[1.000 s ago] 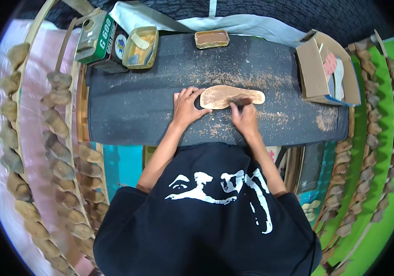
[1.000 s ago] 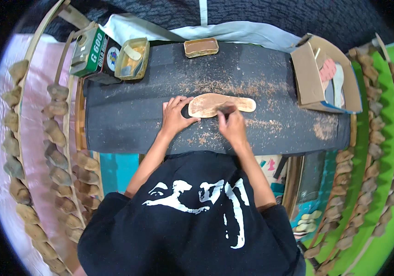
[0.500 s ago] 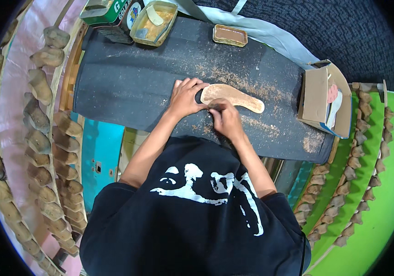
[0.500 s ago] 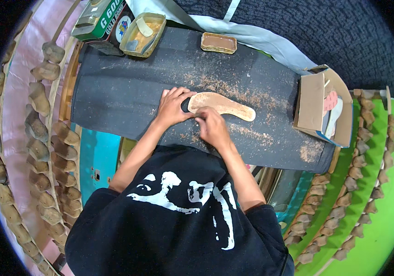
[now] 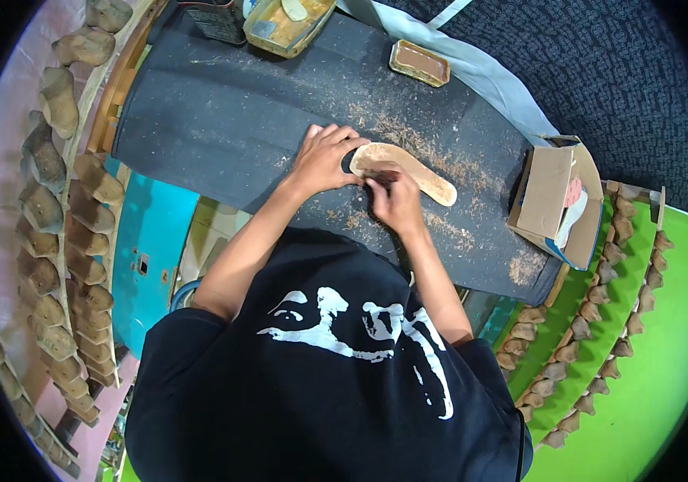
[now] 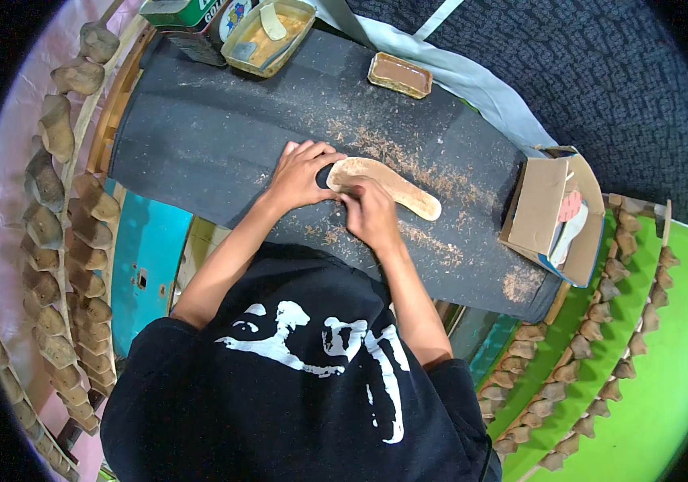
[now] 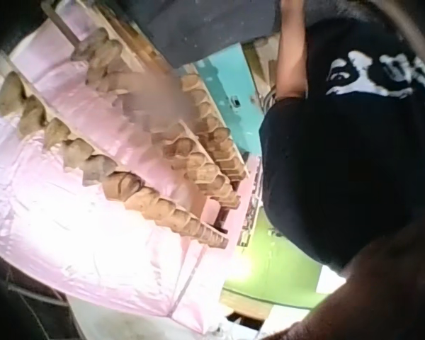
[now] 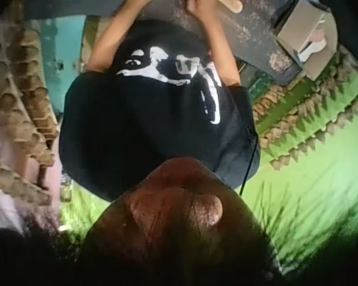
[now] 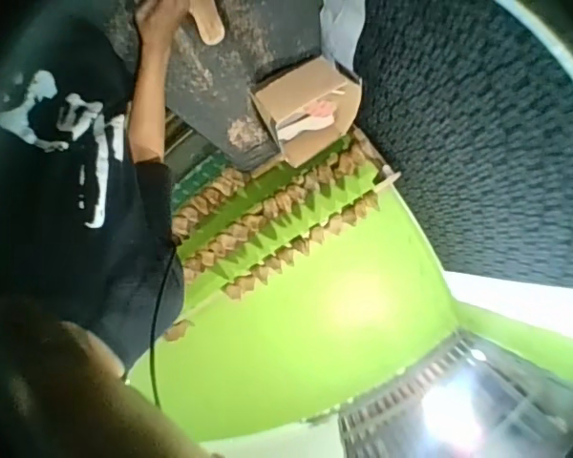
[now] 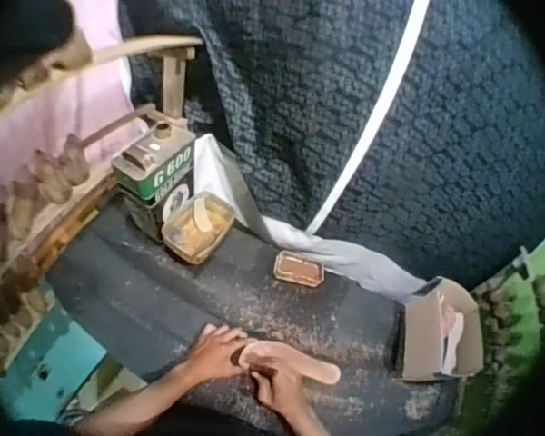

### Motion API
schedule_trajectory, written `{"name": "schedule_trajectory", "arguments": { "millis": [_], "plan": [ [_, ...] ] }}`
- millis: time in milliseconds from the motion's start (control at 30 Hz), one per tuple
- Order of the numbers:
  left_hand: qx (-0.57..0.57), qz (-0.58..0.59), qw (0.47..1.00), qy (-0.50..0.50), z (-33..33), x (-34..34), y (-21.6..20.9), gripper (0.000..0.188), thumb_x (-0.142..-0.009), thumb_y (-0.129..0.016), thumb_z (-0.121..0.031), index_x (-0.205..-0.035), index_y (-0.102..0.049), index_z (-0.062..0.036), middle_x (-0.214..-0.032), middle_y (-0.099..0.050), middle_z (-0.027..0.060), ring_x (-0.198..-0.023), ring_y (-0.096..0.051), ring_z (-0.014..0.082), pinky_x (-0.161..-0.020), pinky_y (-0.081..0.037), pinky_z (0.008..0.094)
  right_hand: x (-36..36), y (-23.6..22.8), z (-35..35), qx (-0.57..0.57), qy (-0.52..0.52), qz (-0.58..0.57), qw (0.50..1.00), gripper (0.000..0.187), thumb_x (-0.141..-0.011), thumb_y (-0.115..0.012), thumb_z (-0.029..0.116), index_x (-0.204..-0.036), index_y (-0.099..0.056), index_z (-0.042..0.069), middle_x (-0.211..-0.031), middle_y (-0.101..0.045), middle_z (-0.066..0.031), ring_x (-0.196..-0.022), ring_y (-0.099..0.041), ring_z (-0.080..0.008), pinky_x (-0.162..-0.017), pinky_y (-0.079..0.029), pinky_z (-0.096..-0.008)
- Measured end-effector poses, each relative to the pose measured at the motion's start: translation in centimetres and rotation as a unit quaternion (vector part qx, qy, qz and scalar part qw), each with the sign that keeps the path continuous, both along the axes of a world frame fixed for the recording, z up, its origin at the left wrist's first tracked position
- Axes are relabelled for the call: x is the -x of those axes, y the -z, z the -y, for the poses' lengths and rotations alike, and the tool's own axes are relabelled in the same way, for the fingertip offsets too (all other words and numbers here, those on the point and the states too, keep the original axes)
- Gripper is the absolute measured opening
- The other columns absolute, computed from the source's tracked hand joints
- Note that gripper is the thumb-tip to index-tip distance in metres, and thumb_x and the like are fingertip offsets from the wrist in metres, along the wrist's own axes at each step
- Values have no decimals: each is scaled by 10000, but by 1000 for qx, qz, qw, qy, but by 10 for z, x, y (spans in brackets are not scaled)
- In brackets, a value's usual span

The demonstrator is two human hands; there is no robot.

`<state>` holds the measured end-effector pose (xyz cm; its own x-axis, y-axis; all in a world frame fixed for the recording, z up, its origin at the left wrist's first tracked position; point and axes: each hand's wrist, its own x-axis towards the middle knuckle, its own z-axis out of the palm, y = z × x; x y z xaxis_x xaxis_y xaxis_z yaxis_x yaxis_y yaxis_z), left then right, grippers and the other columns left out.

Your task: Apply adhesive to a shoe insole using a brush.

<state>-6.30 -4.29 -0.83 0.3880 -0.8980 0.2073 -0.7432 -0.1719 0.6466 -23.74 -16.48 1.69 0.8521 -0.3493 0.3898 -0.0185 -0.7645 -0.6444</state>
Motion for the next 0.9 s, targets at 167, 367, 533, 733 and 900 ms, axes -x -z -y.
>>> {"name": "schedule_trajectory", "arguments": {
  "millis": [167,367,533,733,900],
  "plan": [
    [30,29,999,-14,4,0,16,675,-645,-908,-319,-1292,-746,-210,-1198,-682,-40,-1101,-627,207,-937,-407,398,-41,-11,-12,-12,-37,-13,999,220,-848,-729,-57,-1034,-633,11,-959,-705,-179,-878,-716,-383,-792,-583,-448],
    [-3,-16,1000,-7,-1,-1,-2,701,-641,-954,-383,-1288,-749,-208,-1202,-680,-16,-1154,-612,200,-985,-400,397,2,-12,0,17,-9,-29,999,216,-875,-745,-28,-1063,-648,16,-1003,-720,-174,-925,-730,-381,-834,-587,-432],
    [-5,-30,1000,-1,-1,-2,1,744,-603,-967,-428,-1279,-751,-206,-1197,-678,-26,-1160,-609,192,-984,-393,396,15,-5,-2,-20,16,-27,999,256,-852,-759,-47,-1077,-654,13,-1024,-727,-183,-942,-734,-378,-832,-591,-428],
    [31,2,999,-23,3,2,8,510,-716,-834,-213,-1221,-762,-192,-1150,-697,-16,-1093,-642,220,-935,-411,405,-37,-8,-8,17,-27,-15,999,230,-838,-730,-52,-1035,-634,16,-955,-703,-179,-878,-708,-390,-775,-577,-439],
    [40,-14,999,-25,1,1,5,524,-691,-866,-233,-1204,-763,-196,-1142,-692,-23,-1105,-636,219,-951,-410,401,-22,-13,-6,-2,-38,-37,999,224,-842,-737,-29,-1019,-611,25,-915,-684,-176,-853,-698,-393,-745,-556,-441]
  ]
}}
